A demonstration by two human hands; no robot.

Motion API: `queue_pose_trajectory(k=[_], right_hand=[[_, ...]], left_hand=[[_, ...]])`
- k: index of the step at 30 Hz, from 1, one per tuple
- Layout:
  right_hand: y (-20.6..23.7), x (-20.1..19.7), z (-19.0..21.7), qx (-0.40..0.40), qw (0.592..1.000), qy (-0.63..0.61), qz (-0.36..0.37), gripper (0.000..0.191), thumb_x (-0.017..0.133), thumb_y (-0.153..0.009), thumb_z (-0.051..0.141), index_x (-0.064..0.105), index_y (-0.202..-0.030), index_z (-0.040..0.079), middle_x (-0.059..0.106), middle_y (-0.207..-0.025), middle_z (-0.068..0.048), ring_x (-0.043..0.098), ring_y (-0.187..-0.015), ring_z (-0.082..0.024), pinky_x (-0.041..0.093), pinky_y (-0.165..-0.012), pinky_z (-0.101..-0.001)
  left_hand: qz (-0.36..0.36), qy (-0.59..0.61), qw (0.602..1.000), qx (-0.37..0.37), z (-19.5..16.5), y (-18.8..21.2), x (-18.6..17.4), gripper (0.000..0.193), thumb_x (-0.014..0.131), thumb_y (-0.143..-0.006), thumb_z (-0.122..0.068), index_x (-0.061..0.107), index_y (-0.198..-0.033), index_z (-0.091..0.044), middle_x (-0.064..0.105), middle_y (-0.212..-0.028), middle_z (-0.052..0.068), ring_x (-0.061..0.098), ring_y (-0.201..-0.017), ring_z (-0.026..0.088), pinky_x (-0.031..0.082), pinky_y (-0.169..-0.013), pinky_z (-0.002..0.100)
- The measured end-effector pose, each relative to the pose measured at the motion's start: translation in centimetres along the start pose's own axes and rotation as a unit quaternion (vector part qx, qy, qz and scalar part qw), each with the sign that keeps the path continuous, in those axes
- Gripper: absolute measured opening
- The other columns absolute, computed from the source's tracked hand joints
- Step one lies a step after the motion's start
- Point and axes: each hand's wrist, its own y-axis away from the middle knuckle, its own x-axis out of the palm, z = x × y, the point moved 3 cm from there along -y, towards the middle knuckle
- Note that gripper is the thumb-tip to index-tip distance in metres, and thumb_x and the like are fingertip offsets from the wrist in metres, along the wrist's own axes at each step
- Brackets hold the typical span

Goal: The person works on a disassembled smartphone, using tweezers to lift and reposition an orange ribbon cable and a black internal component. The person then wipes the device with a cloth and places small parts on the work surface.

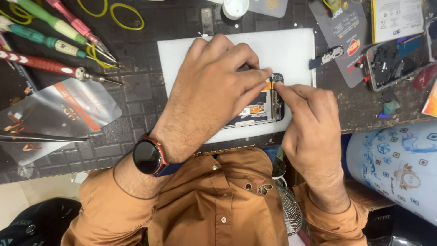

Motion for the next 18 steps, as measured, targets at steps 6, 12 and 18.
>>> queue_pose_trajectory(k=[6,12,18], right_hand=[[-1.1,-0.9,-0.2,0.003,0.999,-0.046,0.023,0.055,0.053,-0.082,-0.018,0.066,-0.131,0.002,0.062,-0.117,-0.016,0.06,-0.11,-0.035,0.05,-0.099,-0.0439],[-1.5,-1.1,-0.4,-0.02,0.999,-0.035,0.029,0.052,0.053,-0.084,-0.017,0.066,-0.131,0.002,0.061,-0.117,-0.016,0.061,-0.115,-0.035,0.051,-0.102,-0.0444],[-1.3,-0.8,-0.6,-0.022,0.999,-0.02,0.028,0.051,0.055,-0.086,-0.016,0.067,-0.132,0.003,0.061,-0.117,-0.016,0.061,-0.114,-0.034,0.051,-0.101,-0.0439]], left_hand=[[-0.007,0.007,1.0,-0.005,0.0,-0.1,-0.2,0.017,0.077,-0.099,-0.029,0.082,-0.112,-0.019,0.064,-0.104,-0.005,0.054,-0.102,0.019,0.042,-0.091,0.037],[-0.002,-0.002,1.0,-0.007,0.0,-0.1,-0.3,0.018,0.078,-0.099,-0.03,0.082,-0.112,-0.019,0.065,-0.105,-0.005,0.054,-0.101,0.019,0.042,-0.091,0.037],[-0.001,-0.012,1.0,-0.008,0.1,-0.1,-0.1,0.019,0.078,-0.1,-0.032,0.081,-0.111,-0.017,0.064,-0.102,-0.005,0.054,-0.099,0.019,0.042,-0.088,0.037]])
